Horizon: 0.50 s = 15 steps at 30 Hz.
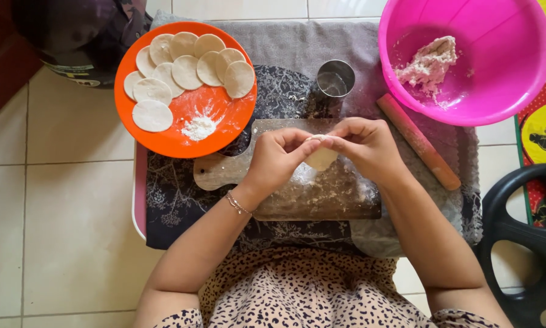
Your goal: The person is rolling out small portions of dough and cutting them into circular shapes using a rolling pin and a metal cutter.
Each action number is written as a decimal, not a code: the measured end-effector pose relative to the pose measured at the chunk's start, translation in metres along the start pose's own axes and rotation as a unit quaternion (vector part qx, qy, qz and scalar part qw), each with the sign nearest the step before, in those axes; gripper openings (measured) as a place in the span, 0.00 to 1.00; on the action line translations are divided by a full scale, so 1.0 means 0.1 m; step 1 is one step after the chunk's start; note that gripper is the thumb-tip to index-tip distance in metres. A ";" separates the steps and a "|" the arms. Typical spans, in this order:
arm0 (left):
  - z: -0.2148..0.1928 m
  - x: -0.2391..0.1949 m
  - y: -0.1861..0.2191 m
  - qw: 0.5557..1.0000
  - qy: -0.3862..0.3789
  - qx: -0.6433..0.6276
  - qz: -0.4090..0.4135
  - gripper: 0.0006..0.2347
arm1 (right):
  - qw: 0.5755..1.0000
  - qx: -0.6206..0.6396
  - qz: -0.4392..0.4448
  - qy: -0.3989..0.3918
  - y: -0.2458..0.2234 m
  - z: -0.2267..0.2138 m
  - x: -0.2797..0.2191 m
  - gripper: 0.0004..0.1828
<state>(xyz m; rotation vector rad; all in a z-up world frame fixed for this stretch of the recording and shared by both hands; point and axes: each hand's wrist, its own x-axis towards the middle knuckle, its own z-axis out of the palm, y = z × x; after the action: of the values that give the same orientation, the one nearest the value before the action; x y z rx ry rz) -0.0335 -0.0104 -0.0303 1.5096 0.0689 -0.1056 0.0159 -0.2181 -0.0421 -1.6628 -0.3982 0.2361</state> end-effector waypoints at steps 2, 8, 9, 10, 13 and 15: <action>-0.01 0.02 0.08 0.999 -0.030 -0.036 -0.006 0.10 | 1.000 -0.005 0.002 0.011 -0.07 0.01 0.01 0.06; -0.06 0.05 -0.02 0.996 -0.059 -0.071 -0.007 0.17 | 0.999 0.017 0.034 0.001 -0.18 0.08 0.03 0.05; -0.07 0.05 -0.04 0.996 -0.057 -0.065 -0.009 0.15 | 0.999 0.032 0.041 -0.012 -0.19 0.10 0.04 0.08; -0.07 0.05 -0.03 0.996 -0.057 -0.065 -0.009 0.15 | 0.999 0.032 0.041 -0.011 -0.16 0.09 0.04 0.08; -0.06 0.05 -0.01 0.997 -0.061 -0.041 -0.010 0.16 | 0.999 0.016 0.038 -0.015 -0.07 0.07 0.03 0.07; -0.06 0.07 -0.02 0.995 -0.073 -0.067 -0.026 0.18 | 1.000 0.006 0.011 0.005 -0.02 0.05 0.00 0.07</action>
<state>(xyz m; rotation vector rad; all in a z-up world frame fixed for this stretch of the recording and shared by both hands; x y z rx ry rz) -0.0271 -0.0048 -0.0332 1.3633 -0.0010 -0.2479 0.0142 -0.2133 -0.0403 -1.6559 -0.3710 0.2467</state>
